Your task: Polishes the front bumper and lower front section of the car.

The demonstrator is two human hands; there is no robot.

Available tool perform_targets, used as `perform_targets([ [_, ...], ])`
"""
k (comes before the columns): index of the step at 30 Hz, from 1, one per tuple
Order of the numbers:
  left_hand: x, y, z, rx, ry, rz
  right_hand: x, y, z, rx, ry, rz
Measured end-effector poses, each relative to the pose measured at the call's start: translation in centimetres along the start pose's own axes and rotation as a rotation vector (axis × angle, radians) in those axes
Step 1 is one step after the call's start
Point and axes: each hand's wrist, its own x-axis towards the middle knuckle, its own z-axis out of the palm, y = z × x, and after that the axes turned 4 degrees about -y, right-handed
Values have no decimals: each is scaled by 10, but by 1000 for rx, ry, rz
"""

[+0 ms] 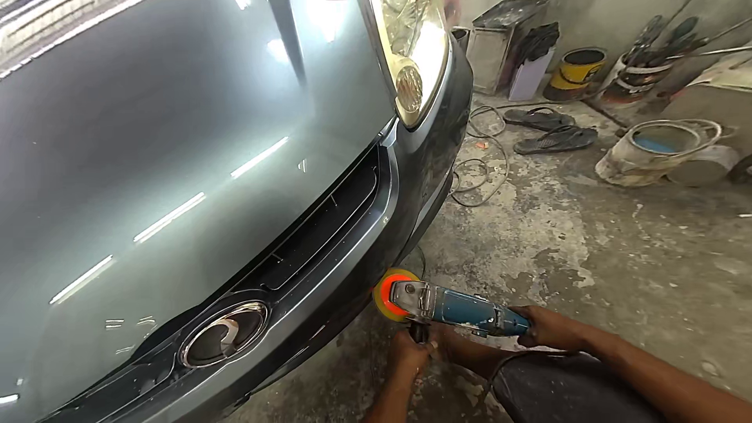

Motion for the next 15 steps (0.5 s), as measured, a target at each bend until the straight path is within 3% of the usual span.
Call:
perform_targets([
  [4,-7,-22,11,-87,16,-31,-1,-15,2,-75,-41,5],
  [10,-32,-86,28,-317,111,-116,16,-63,15,-298,-174,-56],
  [15,-47,-142,45,-570,230,-134,33,-131,28,-522,-193,-141],
])
